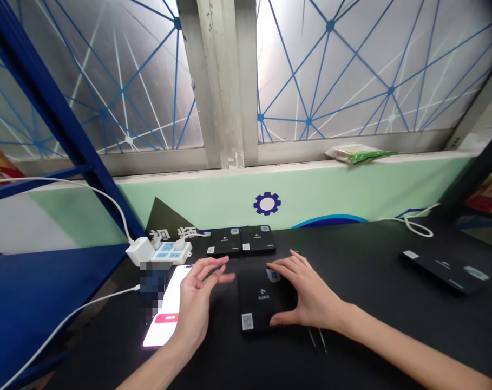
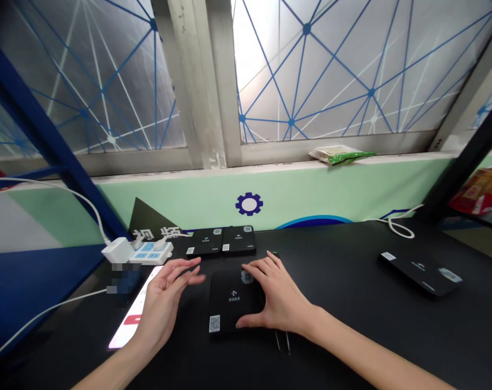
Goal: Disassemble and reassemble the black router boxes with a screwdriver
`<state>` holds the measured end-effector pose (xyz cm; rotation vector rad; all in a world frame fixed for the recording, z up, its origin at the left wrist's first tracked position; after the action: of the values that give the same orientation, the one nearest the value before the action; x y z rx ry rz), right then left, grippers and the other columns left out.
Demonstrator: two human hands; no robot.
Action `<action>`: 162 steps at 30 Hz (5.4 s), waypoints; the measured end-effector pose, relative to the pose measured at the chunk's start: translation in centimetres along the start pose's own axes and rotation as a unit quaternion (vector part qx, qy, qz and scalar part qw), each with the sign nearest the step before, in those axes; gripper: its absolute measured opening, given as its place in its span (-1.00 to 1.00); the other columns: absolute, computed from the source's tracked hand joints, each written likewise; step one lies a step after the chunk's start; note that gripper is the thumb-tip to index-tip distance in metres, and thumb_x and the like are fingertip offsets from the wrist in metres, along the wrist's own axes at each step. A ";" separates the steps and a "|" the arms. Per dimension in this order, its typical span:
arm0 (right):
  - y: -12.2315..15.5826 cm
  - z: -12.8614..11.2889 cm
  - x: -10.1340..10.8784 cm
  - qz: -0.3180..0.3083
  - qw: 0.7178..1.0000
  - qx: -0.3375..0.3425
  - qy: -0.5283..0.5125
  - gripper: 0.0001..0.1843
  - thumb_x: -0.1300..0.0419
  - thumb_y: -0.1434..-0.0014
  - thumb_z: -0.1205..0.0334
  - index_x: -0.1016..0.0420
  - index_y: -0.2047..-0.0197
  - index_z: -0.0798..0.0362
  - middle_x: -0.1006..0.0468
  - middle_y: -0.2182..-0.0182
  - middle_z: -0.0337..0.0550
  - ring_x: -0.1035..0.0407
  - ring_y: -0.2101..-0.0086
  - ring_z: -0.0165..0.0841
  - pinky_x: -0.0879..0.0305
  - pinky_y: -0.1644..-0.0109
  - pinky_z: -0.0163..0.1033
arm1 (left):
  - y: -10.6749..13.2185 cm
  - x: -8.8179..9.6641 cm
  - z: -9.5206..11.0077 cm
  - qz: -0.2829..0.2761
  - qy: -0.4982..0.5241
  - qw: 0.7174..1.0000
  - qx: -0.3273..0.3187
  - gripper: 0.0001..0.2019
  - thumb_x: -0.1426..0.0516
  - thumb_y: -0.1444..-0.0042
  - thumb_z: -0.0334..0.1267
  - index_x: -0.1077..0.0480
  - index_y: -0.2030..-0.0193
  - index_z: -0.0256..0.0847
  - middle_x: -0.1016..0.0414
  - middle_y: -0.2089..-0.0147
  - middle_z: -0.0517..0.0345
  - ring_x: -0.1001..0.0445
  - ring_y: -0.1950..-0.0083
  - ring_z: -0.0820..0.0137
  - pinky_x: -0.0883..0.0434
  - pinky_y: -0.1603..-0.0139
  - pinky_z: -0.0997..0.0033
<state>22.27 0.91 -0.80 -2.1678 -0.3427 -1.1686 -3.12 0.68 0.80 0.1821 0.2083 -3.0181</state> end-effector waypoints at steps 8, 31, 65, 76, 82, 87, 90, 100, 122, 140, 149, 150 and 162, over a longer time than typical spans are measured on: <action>0.1 0.0 0.0 0.003 1.000 -0.002 0.013 0.01 -0.38 0.10 -0.34 -0.31 -0.29 0.08 -0.47 -0.09 0.10 -0.33 -0.12 0.05 0.10 -0.37 0.36 | 0.1 -0.1 0.6 -0.015 -0.052 0.998 -0.016 -0.53 -0.05 0.16 -0.50 -0.49 0.08 -0.11 -0.29 -0.35 0.08 -0.25 -0.38 0.07 -0.21 0.66 0.78; 0.7 -0.3 0.3 0.102 0.992 0.074 0.000 -0.17 -0.38 -0.13 0.04 -0.11 -0.34 0.04 -0.33 -0.10 0.18 -0.31 -0.09 -0.01 -0.43 -0.10 0.10 | -0.2 -0.6 -0.7 -0.091 0.017 0.987 0.130 -0.77 -0.15 -0.11 -0.32 -0.51 0.08 -0.20 -0.54 0.03 -0.01 -0.46 -0.11 0.12 -0.36 -0.16 0.16; 1.5 -1.3 -0.6 -0.015 0.965 0.263 -0.012 -0.68 -0.18 -0.31 0.21 -0.50 -0.09 0.14 -0.61 0.14 0.07 -0.50 0.16 -0.21 -0.50 0.08 -0.13 | 0.5 -0.6 -1.6 -0.196 -0.302 0.932 -0.048 -0.61 -0.13 -0.22 -0.29 -0.44 -0.19 -0.02 -0.41 -0.28 0.10 -0.32 -0.33 0.15 -0.21 -0.37 0.08; 0.3 0.9 2.4 0.076 0.985 -0.068 0.137 -0.64 -0.08 -0.25 0.24 -0.31 0.59 0.01 -0.40 0.63 -0.22 -0.27 0.56 -0.36 -0.08 0.42 -0.24 | 1.4 -0.5 -0.8 -0.249 -0.398 0.877 -0.102 -0.50 -0.09 -0.32 -0.05 -0.25 -0.38 0.05 -0.20 -0.43 0.19 -0.08 -0.46 0.08 -0.05 -0.44 -0.02; -0.2 3.2 3.5 -0.032 0.950 -0.249 0.184 -0.61 -0.19 -0.13 0.07 -0.32 0.66 0.02 -0.46 0.62 -0.15 -0.38 0.51 -0.25 0.03 0.47 -0.28 | 1.4 -0.2 -0.9 -0.296 -0.474 0.824 -0.092 -0.06 -0.27 -0.05 0.21 -0.01 -0.49 0.00 0.02 -0.51 0.06 0.14 -0.50 -0.14 -0.02 -0.41 -0.21; -0.1 3.7 3.3 -0.086 0.942 -0.282 0.161 -0.56 -0.20 -0.14 -0.07 -0.41 0.64 0.02 -0.51 0.57 -0.06 -0.42 0.50 -0.18 -0.01 0.49 -0.25 | 1.3 -0.2 -1.0 -0.305 -0.478 0.819 -0.089 -0.06 -0.26 -0.06 0.19 0.03 -0.50 0.03 0.06 -0.52 0.06 0.10 -0.50 -0.12 -0.03 -0.41 -0.18; -0.1 3.9 2.8 -0.090 0.945 -0.284 0.139 -0.53 -0.21 -0.16 -0.07 -0.39 0.65 0.03 -0.49 0.59 -0.07 -0.42 0.53 -0.19 -0.01 0.51 -0.25 | 1.2 -0.3 -0.9 -0.307 -0.469 0.823 -0.089 -0.07 -0.27 -0.06 0.18 0.01 -0.49 0.04 0.05 -0.52 0.06 0.05 -0.49 -0.10 -0.04 -0.42 -0.15; -0.4 4.3 2.9 0.017 0.958 -0.285 0.040 -0.50 -0.16 -0.14 0.10 -0.01 0.69 0.01 -0.15 0.71 -0.31 -0.02 0.61 -0.42 0.06 0.50 -0.29 | 1.0 -0.5 -0.8 -0.291 -0.450 0.841 -0.072 0.01 -0.37 0.12 0.18 -0.09 -0.45 0.04 -0.08 -0.46 -0.03 -0.14 -0.40 -0.18 -0.19 -0.34 -0.14; 0.0 4.9 0.7 0.209 0.821 -0.217 -0.485 -0.71 -0.14 -0.32 -0.04 -0.37 0.22 0.03 -0.41 0.60 -0.32 -0.18 0.68 -0.48 -0.06 0.65 -0.41 | 1.0 -0.6 -0.7 -0.298 -0.495 0.801 -0.159 0.00 -0.42 0.22 0.14 -0.17 -0.38 -0.01 -0.18 -0.34 -0.01 -0.29 -0.29 -0.08 -0.34 -0.26 -0.09; -0.5 1.6 1.4 0.165 0.903 -0.059 -0.393 -0.77 -0.04 -0.43 0.11 -0.35 -0.05 0.02 -0.56 0.28 -0.11 -0.46 0.35 -0.33 -0.43 0.22 -0.19 | 1.0 -0.7 -1.1 -0.322 -0.507 0.788 -0.134 -0.03 -0.33 0.08 0.23 -0.09 -0.43 0.04 -0.11 -0.42 0.00 -0.15 -0.39 -0.13 -0.17 -0.36 -0.20; -2.2 0.0 1.1 0.068 0.953 0.028 -0.295 -0.80 0.02 -0.45 0.22 -0.36 -0.02 0.03 -0.50 0.31 -0.18 -0.44 0.40 -0.38 -0.34 0.27 -0.27 | 1.1 -1.0 -1.2 -0.299 -0.496 0.803 -0.139 -0.03 -0.39 0.11 0.09 -0.09 -0.42 0.00 -0.15 -0.40 0.01 -0.22 -0.36 -0.02 -0.25 -0.34 -0.04; -2.3 0.0 0.9 0.069 0.954 0.029 -0.290 -0.82 0.00 -0.44 0.22 -0.37 0.00 0.03 -0.49 0.32 -0.19 -0.43 0.40 -0.38 -0.33 0.27 -0.27 | 1.1 -1.0 -1.2 -0.300 -0.499 0.802 -0.136 -0.03 -0.39 0.10 0.09 -0.09 -0.42 0.00 -0.14 -0.41 0.01 -0.21 -0.37 -0.02 -0.24 -0.35 -0.05; -2.0 1.2 -1.9 0.181 0.938 -0.037 -0.293 -0.85 -0.26 -0.27 0.15 -0.54 0.31 0.03 -0.61 0.36 -0.13 -0.50 0.34 -0.27 -0.41 0.22 -0.22 | 1.1 -0.7 -1.3 -0.309 -0.499 0.799 -0.128 -0.04 -0.35 0.05 0.15 -0.06 -0.45 0.06 -0.05 -0.46 0.03 -0.13 -0.42 -0.05 -0.20 -0.37 -0.07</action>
<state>20.95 3.33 -1.97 -2.4794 -0.1354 -0.3218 -2.19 -0.17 -0.52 -1.7525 0.6353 -3.0657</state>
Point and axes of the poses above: each hand's wrist, its own y-axis away from the middle knuckle, its own x-axis out of the back of the hand, z = x × y, the point moved 1 cm from there along -y, towards the middle knuckle
